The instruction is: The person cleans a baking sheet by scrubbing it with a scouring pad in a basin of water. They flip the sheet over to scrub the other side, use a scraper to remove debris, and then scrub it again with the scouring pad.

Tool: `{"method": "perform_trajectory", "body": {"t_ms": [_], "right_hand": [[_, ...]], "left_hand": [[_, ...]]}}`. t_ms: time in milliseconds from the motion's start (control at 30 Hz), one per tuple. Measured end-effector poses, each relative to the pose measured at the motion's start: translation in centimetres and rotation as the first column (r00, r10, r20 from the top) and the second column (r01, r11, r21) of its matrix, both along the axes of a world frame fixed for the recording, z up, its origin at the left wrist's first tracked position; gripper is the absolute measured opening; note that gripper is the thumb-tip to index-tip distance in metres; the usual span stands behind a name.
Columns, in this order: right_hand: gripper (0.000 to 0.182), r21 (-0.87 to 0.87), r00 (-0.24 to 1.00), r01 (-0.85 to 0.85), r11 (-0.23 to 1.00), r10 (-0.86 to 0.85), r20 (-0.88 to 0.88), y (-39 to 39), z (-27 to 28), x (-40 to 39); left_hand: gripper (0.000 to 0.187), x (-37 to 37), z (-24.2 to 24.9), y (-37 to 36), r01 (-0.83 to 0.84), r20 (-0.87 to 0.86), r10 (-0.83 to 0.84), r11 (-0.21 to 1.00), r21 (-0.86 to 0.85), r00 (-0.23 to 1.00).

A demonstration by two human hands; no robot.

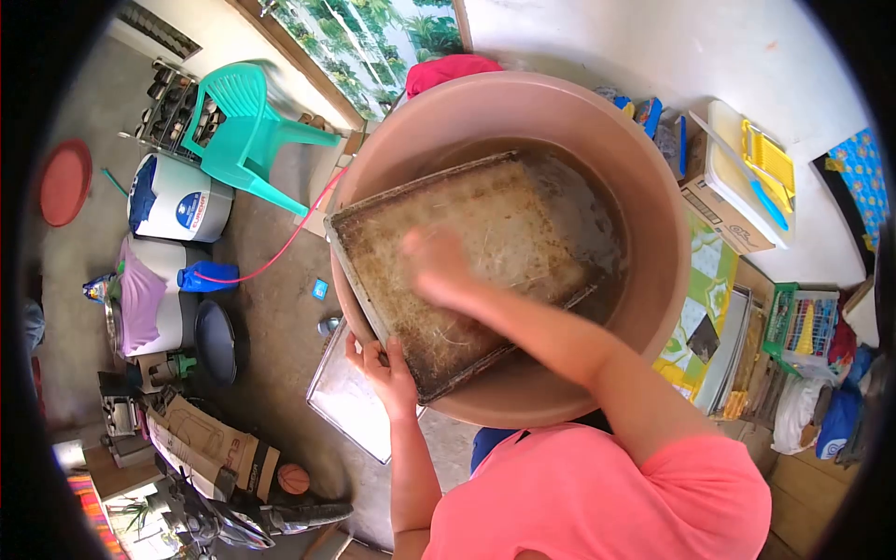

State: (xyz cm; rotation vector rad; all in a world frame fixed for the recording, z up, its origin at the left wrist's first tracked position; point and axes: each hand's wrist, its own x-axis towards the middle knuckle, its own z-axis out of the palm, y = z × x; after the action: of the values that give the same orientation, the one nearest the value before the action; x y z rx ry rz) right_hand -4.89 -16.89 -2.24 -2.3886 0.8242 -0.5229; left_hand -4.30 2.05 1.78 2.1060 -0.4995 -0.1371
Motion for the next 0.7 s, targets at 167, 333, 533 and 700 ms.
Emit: {"method": "perform_trajectory", "body": {"t_ms": [167, 333, 533, 700], "right_hand": [[0.023, 0.055, 0.993, 0.046, 0.997, -0.039, -0.113, -6.0, 2.9, 1.1], [0.019, -0.133, 0.768, 0.618, 0.775, -0.631, -0.107, -14.3, -6.5, -1.6], [0.017, 0.016, 0.985, 0.004, 1.0, -0.006, 0.17, 0.5, 2.7, 4.8], [0.026, 0.054, 0.829, 0.542, 0.838, -0.523, -0.198, -17.2, -5.9, -2.5]], "left_hand": [[0.02, 0.1, -0.3, 0.3, 0.052, 0.137, -0.053, 0.999, 0.01, 0.989], [0.02, 0.0, 0.5, -0.3, 0.035, 0.061, -0.036, 0.999, 0.015, 0.997], [0.021, 0.2, -0.5, 0.6, 0.065, 0.197, -0.074, 0.996, 0.053, 0.978], [0.021, -0.4, 0.6, 0.1, 0.022, 0.007, -0.023, 0.998, 0.055, 1.0]]}}
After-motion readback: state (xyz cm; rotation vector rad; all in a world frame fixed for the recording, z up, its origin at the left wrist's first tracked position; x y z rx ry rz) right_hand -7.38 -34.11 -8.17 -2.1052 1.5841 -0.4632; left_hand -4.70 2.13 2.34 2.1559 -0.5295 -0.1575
